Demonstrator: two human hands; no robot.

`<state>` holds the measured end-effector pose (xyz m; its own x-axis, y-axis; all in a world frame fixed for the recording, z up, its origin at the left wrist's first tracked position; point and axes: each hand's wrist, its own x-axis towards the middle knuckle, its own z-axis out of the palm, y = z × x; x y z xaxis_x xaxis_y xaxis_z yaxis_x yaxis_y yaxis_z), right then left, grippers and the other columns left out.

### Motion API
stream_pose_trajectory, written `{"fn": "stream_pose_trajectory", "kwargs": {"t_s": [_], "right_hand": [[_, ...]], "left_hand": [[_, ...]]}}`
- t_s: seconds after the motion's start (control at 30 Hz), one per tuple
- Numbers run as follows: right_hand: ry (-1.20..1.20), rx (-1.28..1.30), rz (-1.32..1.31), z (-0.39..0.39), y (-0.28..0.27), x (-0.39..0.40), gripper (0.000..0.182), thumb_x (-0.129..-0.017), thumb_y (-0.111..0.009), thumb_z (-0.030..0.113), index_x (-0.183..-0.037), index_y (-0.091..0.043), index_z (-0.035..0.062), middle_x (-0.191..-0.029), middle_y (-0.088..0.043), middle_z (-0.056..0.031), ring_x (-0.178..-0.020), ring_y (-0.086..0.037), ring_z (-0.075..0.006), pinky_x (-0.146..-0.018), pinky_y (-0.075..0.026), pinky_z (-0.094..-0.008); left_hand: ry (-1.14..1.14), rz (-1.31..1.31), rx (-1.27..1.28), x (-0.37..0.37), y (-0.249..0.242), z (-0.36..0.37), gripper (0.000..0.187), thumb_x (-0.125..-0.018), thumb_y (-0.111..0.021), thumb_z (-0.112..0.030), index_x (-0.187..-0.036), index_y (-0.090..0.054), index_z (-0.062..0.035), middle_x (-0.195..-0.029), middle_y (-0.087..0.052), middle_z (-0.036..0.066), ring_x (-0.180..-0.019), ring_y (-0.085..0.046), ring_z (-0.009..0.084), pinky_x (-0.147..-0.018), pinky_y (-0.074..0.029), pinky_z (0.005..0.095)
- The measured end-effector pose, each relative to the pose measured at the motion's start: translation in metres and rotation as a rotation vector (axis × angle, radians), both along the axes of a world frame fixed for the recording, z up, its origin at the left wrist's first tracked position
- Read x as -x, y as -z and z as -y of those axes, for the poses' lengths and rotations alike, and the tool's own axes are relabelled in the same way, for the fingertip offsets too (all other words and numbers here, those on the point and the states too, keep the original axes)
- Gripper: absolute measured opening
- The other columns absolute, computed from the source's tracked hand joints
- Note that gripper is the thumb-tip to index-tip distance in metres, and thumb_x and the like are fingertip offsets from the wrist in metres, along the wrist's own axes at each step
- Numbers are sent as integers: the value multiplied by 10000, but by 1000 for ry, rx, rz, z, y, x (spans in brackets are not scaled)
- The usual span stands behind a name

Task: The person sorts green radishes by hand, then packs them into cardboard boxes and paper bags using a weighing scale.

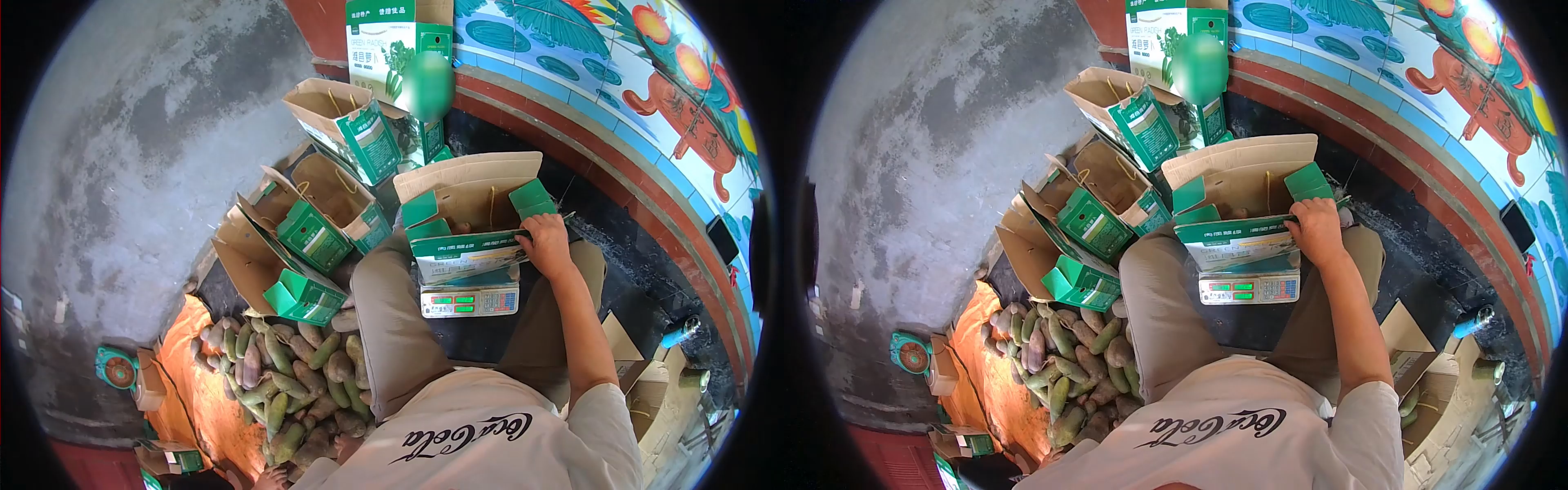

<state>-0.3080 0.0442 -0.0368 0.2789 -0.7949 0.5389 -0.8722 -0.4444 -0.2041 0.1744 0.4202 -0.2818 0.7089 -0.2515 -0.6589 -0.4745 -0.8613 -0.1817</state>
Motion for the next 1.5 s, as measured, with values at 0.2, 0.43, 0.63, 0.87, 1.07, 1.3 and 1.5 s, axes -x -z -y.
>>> {"fn": "stream_pose_trajectory", "kwargs": {"t_s": [0.2, 0.43, 0.63, 0.87, 1.07, 1.3, 1.5], "right_hand": [[6, 12, -14, -1, -1, -1, 223, -653, -749, 127, -780, -569, 90, -754, -589, -77, -783, -563, -282, -740, -393, -400], [-1, 12, -15, 0, -1, -1, 226, -653, -747, 126, -781, -565, 88, -756, -586, -79, -784, -560, -284, -745, -394, -397], [6, 7, -22, 0, 0, -1, 238, -648, -750, 122, -788, -561, 87, -761, -584, -82, -789, -561, -286, -744, -394, -399], [9, 3, -34, 0, -2, -3, 241, -653, -751, 125, -797, -562, 87, -770, -584, -81, -785, -558, -286, -741, -396, -401], [31, -13, -53, -2, -4, -5, 239, -658, -751, 132, -803, -567, 88, -780, -588, -78, -789, -558, -282, -745, -398, -400], [53, -32, -75, -2, -5, -7, 242, -658, -752, 134, -819, -578, 87, -793, -596, -75, -800, -561, -278, -750, -400, -396], [65, -24, -69, -1, -4, -8, 245, -662, -752, 131, -832, -584, 81, -800, -599, -76, -810, -563, -279, -753, -400, -398]], "left_hand": [[-30, 42, 53, 6, 13, -4, 621, -777, -672, -338, -1344, -450, -214, -1464, -285, 112, -1337, -291, 309, -1038, -343, 492], [96, -63, 25, 4, -8, 11, 623, -770, -681, -314, -1346, -447, -262, -1496, -226, 95, -1386, -202, 305, -1051, -305, 531], [581, -108, -190, -4, 5, 9, 621, -765, -692, -277, -1339, -456, -281, -1507, -221, 96, -1411, -152, 319, -1074, -261, 557], [784, -75, -304, -1, 18, 16, 605, -771, -694, -227, -1334, -474, -234, -1485, -283, 70, -1401, -194, 309, -1078, -229, 566], [869, -73, -308, -5, 27, 15, 532, -801, -664, -253, -1303, -494, -210, -1390, -413, 56, -1339, -318, 301, -1065, -219, 569], [1012, -7, -271, -6, 27, 7, 472, -817, -634, -244, -1274, -521, -212, -1303, -471, 57, -1281, -373, 313, -1054, -227, 574], [1124, 35, -234, -8, 22, 2, 345, -892, -512, -231, -1233, -564, -221, -1277, -482, 68, -1242, -400, 313, -1040, -243, 575]]}}
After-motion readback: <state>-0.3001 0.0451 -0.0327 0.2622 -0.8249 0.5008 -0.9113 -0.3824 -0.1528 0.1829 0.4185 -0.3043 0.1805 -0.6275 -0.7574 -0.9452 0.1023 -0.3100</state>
